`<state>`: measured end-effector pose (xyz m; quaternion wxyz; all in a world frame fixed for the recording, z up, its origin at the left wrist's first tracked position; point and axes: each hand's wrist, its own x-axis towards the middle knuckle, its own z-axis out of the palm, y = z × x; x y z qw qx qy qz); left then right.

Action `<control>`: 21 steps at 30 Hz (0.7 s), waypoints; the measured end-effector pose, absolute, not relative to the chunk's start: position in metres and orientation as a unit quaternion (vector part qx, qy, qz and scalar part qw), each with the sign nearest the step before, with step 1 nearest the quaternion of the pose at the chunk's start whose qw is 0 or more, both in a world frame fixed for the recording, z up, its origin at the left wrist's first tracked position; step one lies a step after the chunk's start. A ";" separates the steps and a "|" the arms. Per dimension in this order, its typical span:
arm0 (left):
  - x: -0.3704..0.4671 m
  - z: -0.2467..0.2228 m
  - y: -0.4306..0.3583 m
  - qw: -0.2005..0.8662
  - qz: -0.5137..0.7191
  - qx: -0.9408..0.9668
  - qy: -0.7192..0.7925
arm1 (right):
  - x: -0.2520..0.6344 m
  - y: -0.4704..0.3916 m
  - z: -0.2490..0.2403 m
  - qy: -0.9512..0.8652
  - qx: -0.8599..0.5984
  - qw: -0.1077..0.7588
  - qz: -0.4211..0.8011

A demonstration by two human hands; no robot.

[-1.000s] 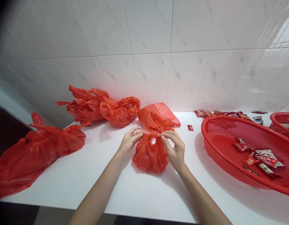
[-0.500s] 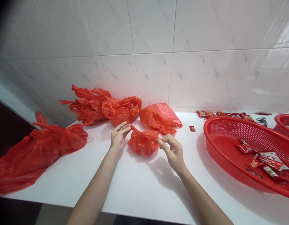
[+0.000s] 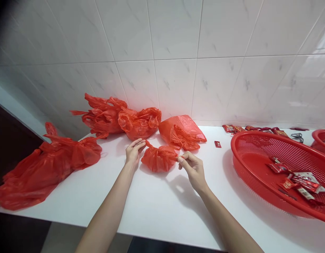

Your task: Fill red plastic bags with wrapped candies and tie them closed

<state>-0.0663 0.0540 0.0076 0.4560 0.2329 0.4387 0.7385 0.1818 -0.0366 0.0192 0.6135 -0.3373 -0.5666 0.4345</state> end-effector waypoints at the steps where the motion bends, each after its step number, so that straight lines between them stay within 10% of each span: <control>1: -0.066 0.010 0.052 0.460 0.737 0.236 0.436 | 0.182 -0.035 0.019 -0.549 -0.337 0.618 0.452; 21: 0.015 0.026 -0.010 0.443 0.522 0.640 0.348 | 0.177 -0.029 0.016 -0.490 -0.300 0.602 0.554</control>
